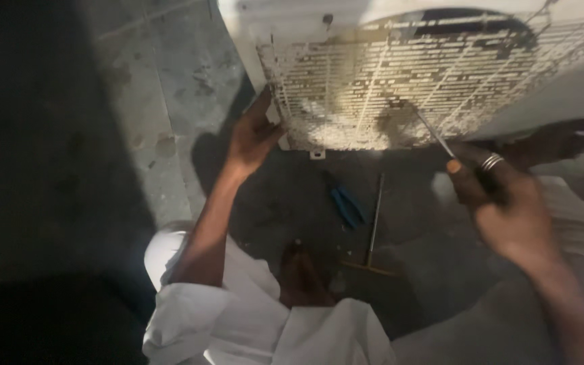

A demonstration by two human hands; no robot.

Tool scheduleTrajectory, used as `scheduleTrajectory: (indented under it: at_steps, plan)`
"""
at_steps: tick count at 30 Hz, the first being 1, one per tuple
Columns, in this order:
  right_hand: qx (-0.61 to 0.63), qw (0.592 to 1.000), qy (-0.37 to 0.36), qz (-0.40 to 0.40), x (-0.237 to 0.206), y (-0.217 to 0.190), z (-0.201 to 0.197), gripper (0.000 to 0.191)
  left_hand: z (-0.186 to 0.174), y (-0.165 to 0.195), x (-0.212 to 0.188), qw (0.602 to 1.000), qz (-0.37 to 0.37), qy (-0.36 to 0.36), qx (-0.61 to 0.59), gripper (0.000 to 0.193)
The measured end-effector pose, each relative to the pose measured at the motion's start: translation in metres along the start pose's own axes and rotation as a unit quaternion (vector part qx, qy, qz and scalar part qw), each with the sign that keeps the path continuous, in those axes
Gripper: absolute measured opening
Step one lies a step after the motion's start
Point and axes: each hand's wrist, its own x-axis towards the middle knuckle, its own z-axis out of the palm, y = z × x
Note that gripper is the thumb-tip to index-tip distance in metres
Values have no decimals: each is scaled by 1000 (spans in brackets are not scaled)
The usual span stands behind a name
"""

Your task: The person sits on the floor working on a Voltas window air conditioner. They position the front grille panel against the cabinet, align it, and drive screws into the panel using a screwdriver, at times holding a long rod or tool while fastening the grille in place.

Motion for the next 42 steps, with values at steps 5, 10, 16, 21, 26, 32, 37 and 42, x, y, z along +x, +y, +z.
scheduleTrajectory:
  at_steps: [5,10,16,21,26,32,37,42]
  plan:
    - [23,999,-20,42,1,-5,1,37,36,-53,0,986,-49,139,83,56]
    - [19,999,-29,23,3,-9,-1,38,95,-118,-41,956,-45,-47,287,22]
    - [33,997,-36,66,5,-8,-1,38,160,-164,-130,885,-108,-311,328,21]
    - [48,994,-41,86,6,-2,-1,35,203,-177,-150,913,-87,-277,286,21]
    - [50,996,-41,57,7,1,-2,36,215,-176,-144,920,-70,-238,302,21]
    - [40,996,-40,64,9,-1,-2,37,212,-161,-137,894,-117,-262,344,21]
    - [29,996,-51,72,9,-1,-3,37,214,-166,-137,880,-101,-278,371,20]
    - [35,991,-58,119,8,2,-2,39,214,-164,-143,898,-11,-264,350,18]
